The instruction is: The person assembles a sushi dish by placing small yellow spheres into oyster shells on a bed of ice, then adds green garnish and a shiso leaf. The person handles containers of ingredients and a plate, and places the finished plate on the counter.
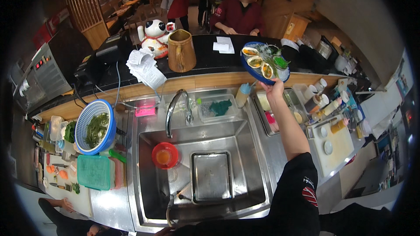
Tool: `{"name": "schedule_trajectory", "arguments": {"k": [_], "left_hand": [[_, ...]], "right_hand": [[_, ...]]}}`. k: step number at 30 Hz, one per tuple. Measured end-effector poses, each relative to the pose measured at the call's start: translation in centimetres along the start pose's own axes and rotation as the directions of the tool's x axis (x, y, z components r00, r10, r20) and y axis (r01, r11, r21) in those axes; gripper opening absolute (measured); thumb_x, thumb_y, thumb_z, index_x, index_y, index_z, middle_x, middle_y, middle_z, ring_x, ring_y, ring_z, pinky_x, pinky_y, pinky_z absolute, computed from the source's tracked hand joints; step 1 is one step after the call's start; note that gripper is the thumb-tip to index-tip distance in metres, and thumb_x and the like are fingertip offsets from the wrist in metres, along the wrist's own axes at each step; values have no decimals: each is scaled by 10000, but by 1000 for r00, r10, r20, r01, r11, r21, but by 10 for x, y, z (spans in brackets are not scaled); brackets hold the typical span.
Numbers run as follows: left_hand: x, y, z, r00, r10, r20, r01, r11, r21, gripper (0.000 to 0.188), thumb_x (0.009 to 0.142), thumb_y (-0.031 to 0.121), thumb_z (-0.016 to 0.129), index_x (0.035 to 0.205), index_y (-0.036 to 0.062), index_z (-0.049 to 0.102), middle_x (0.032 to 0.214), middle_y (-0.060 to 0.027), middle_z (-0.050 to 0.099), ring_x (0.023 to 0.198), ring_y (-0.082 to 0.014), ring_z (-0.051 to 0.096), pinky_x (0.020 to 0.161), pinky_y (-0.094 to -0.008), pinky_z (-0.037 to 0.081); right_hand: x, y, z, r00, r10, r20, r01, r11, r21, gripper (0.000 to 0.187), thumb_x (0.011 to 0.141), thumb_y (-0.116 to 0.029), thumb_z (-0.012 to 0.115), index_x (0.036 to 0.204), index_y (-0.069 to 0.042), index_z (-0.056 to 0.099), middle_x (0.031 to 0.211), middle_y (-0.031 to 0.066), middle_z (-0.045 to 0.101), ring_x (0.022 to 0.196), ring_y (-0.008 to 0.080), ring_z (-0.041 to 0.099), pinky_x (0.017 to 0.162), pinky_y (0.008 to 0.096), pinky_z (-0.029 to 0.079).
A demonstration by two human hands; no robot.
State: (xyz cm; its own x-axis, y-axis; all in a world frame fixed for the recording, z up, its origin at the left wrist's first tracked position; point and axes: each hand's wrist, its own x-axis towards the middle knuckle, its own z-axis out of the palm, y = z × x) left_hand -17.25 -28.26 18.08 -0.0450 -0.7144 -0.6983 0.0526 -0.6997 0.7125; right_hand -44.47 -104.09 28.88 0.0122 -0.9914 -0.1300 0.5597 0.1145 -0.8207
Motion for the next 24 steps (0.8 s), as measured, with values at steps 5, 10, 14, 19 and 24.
{"name": "schedule_trajectory", "arguments": {"k": [5, 10, 14, 19, 24], "left_hand": [[-23, 33, -12, 996, -89, -26, 82, 977, -195, 519, 1016, 259, 509, 1491, 69, 421, 1435, -186, 533, 1237, -294, 553, 1057, -393, 406], [-17, 25, -17, 999, 23, -33, -32, 955, -294, 504, 1014, 213, 508, 1476, 33, 422, 1394, -185, 560, 1210, -278, 569, 1024, -389, 438], [-18, 48, -1, 991, -115, -70, 59, 841, -538, 501, 1000, 198, 527, 1459, 22, 431, 1363, -172, 577, 1206, -273, 570, 1022, -378, 443], [-1, 64, -9, 986, -123, -109, 101, 977, -188, 417, 998, 218, 528, 1379, 46, 538, 1320, -137, 615, 1195, -278, 585, 1020, -385, 449], [24, 24, -11, 998, 8, -69, -5, 999, 40, 519, 1034, 348, 523, 1464, 63, 470, 1324, -130, 614, 1292, -229, 538, 1115, -360, 382]], "right_hand": [[66, 10, 24, 999, 14, -43, -13, 1000, 19, 429, 865, -159, 406, 1165, 138, 479, 986, 310, 670, 814, 474, 700, 614, 396, 656], [100, 4, 39, 991, -89, -95, 83, 994, -73, 394, 893, -146, 374, 1116, 167, 462, 992, 339, 652, 780, 493, 695, 563, 395, 655], [114, 9, 54, 975, -113, -191, 102, 993, -63, 383, 880, -131, 398, 1132, 151, 462, 1001, 324, 646, 774, 492, 691, 572, 423, 658], [131, -5, 50, 998, -9, -68, 6, 999, -42, 435, 886, -168, 448, 1199, 133, 468, 1122, 326, 615, 1014, 494, 655, 826, 519, 613], [84, 20, 35, 987, 27, 156, -32, 999, 28, 621, 942, -322, 582, 1365, 81, 371, 1370, 338, 510, 1230, 432, 583, 1030, 529, 503]]}}
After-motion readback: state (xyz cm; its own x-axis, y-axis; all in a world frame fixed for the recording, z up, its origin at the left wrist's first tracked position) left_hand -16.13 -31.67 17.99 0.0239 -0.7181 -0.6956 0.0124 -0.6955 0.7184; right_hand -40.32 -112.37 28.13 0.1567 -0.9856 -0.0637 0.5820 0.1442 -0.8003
